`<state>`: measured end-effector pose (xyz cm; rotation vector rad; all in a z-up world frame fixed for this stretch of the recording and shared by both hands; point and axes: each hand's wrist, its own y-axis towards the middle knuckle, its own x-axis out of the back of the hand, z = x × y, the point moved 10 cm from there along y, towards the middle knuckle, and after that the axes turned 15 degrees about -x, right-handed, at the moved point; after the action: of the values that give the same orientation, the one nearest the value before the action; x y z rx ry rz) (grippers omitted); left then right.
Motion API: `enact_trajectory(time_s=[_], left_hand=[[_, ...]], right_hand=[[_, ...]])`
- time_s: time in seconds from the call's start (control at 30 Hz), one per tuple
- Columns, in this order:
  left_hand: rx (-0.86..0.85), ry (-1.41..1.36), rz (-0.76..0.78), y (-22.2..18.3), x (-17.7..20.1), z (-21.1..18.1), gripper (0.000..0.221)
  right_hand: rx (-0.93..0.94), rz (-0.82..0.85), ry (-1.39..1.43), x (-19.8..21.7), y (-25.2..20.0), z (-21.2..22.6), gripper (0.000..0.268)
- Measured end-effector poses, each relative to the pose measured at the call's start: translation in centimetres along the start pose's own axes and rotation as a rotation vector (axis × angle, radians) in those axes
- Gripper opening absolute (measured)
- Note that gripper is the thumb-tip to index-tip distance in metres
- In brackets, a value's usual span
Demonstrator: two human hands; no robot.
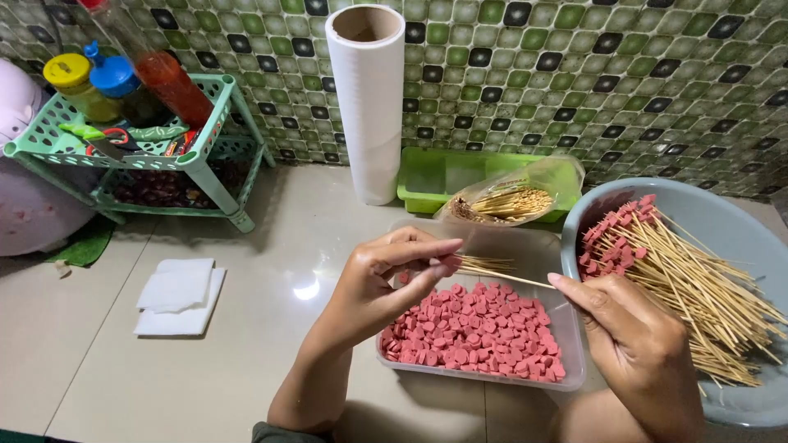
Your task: Skewering small pink food pieces onto wooden sticks for food preparation.
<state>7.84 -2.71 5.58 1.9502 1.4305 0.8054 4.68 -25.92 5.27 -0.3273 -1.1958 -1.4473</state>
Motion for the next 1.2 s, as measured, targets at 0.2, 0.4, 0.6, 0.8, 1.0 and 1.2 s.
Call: enact_trajectory(time_s=[0.2, 0.4, 0.6, 0.8, 1.0, 1.2], left_hand=[[-0.023, 0.016, 0.004, -0.5, 0.1, 0.0, 0.042], [-0.137, 0.150, 0.017, -0.2, 0.1, -1.0, 0.034], [-0.212, 0.259, 0.041, 0.0, -0.3, -2.5, 0.029], [-0.271, 0.200, 0.020, 0.1, -0.5, -3.5, 0.030], [-0.285, 0.198, 0.000, -0.3, -0.8, -3.8, 0.030], [-0.282, 0.237, -0.002, -0.6, -0.6, -3.7, 0.030]], right_hand=[[0.014, 0.005, 0.029, 0.0, -0.1, 0.3, 0.041], [0.037, -0.003, 0.023, 0.2, -0.4, 0.6, 0.041], [0.075, -0.001, 0.021, 0.2, -0.5, 0.9, 0.040], [0.083, -0.054, 0.026, 0.6, -0.8, 1.3, 0.035], [0.110, -0.085, 0.050, 0.7, -0.9, 2.0, 0.034], [0.117, -0.070, 0.080, 0.7, -0.6, 3.0, 0.032]])
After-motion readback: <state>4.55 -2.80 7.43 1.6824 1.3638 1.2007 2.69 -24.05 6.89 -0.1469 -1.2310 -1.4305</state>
